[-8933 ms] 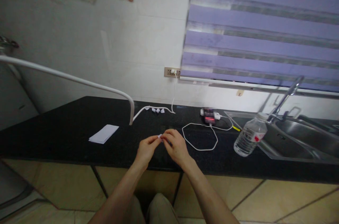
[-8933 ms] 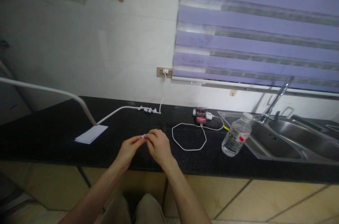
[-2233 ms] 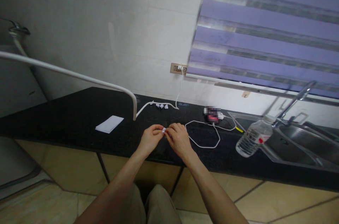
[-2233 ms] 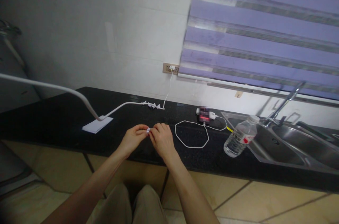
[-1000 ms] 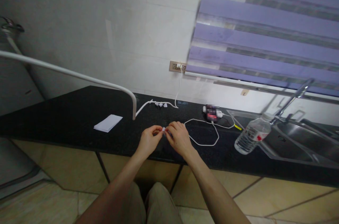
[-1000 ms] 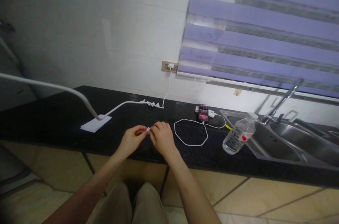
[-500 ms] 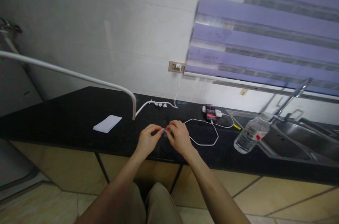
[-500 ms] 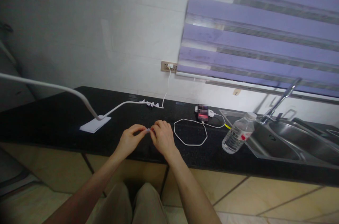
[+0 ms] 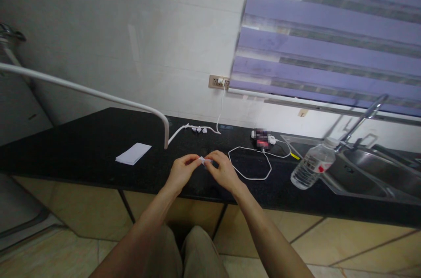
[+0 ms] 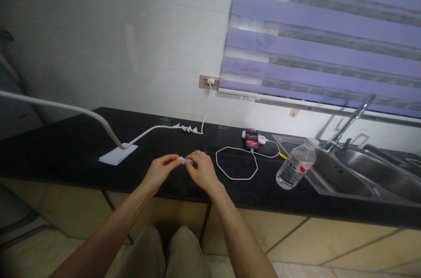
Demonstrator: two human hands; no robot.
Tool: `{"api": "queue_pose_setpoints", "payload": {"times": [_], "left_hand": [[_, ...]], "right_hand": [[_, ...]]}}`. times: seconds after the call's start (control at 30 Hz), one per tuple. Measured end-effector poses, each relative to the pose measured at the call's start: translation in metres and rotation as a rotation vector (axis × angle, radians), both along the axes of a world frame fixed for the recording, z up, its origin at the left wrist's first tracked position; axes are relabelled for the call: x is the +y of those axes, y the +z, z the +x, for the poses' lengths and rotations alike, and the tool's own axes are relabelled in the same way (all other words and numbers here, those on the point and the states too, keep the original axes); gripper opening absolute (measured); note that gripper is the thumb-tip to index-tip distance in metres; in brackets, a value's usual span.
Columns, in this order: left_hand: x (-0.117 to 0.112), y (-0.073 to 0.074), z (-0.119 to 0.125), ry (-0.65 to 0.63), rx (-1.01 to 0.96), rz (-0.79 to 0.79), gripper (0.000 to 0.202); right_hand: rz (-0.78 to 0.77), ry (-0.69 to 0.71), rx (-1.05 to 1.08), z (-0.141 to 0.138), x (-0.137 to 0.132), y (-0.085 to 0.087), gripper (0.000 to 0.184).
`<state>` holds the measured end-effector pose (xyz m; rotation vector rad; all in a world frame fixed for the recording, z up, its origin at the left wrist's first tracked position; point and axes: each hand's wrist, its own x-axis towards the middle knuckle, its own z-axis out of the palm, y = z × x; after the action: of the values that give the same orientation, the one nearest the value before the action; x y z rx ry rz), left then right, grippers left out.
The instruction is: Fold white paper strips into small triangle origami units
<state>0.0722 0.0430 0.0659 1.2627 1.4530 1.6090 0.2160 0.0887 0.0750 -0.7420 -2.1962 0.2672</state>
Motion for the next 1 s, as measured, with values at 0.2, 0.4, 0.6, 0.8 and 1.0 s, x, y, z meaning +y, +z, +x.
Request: {"api": "queue_pose_setpoints", "payload": {"times": [0.2,0.4,0.6,0.8,1.0], "left_hand": [[0.0003,0.0031,0.0027,-0.051,-0.192,-0.065,0.026],[-0.0014,0.0016,0.0042,-0.095,-0.195,-0.072,0.026],[0.0001,-0.0017,0.0042,-0.033,-0.151,-0.041,0.029],[0.0004,-0.0036,0.0038,-0.002,-0.030,0.009,0.028],[-0.0003,-0.0005,0.0046,0.036,-0.043,0.014,0.022]], "right_hand": [[-0.221,0.097,0.131,0.0003,0.0014,-0.0014,0.018],[-0.397,0.125,0.173,-0.0003,0.0021,-0.0033,0.023],[-0.395,0.077,0.184,-0.0008,0.0035,-0.0060,0.021],[-0.436,0.124,0.253,-0.0063,0.0065,-0.0073,0.019],[-0.365,0.083,0.218,-0.0091,0.0048,-0.0060,0.019]]}}
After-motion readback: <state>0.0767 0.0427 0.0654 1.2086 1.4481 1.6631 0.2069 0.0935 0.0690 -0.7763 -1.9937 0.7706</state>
